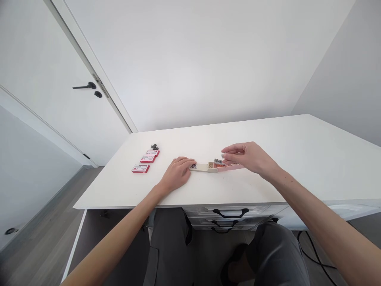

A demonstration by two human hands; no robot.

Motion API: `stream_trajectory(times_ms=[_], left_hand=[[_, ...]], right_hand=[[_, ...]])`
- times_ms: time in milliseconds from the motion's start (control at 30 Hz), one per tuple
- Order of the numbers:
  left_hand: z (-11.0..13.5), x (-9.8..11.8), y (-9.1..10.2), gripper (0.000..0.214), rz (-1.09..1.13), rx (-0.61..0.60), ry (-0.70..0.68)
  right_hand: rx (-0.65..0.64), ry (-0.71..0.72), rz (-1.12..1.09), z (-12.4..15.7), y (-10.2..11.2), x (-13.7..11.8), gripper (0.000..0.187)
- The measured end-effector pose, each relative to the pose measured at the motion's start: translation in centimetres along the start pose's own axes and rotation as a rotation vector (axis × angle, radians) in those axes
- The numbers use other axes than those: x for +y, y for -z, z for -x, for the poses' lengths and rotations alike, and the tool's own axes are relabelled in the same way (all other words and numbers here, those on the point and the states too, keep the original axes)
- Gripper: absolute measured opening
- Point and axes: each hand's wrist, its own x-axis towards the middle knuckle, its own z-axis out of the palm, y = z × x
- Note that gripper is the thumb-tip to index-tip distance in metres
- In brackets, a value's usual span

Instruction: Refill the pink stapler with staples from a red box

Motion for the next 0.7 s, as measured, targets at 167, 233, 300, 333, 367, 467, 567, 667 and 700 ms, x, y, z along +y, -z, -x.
stream_trajectory(times_ms=[167, 233, 300, 333, 367, 467, 567, 667, 700], left_hand=[[0.0, 0.0, 0.0, 0.042, -0.002, 0.006, -0.006], [0.0, 0.0, 0.0, 0.042, -0.003, 0.002, -0.006], [0.0, 0.0, 0.0, 0.043, -0.003, -0.003, -0.007], [0.0, 0.0, 0.0, 0.044, -0.002, -0.004, -0.006], [0.0, 0.0, 0.0, 0.044, -0.001, -0.005, -0.006], [0.0, -0.1, -0.1, 0.044, 0.0, -0.005, -0.003], [0.0, -0.1, -0.1, 0.044, -0.001, -0.004, -0.003], [0.0, -0.1, -0.1, 0.043, 0.004, -0.002, -0.006], [0.0, -0.1, -0.1, 0.043, 0.005, -0.001, -0.007]], right_hand=[[0.007, 0.034, 0.025, 0.0, -0.2, 0.6, 0.035], [0.001, 0.051, 0.048, 0.0, -0.4, 0.8, 0.033], [0.019, 0.063, 0.079, 0.1, -0.7, 0.9, 0.031], [0.038, 0.066, 0.097, 0.1, -0.8, 1.0, 0.029], [0.058, 0.071, 0.117, 0.1, -1.0, 1.1, 0.027], [0.115, 0.087, 0.179, -0.1, -1.4, 1.3, 0.022], [0.138, 0.105, 0.203, -0.2, -1.6, 1.6, 0.021], [0.136, 0.108, 0.214, -0.2, -1.6, 1.6, 0.019], [0.136, 0.101, 0.22, -0.2, -1.6, 1.6, 0.018]])
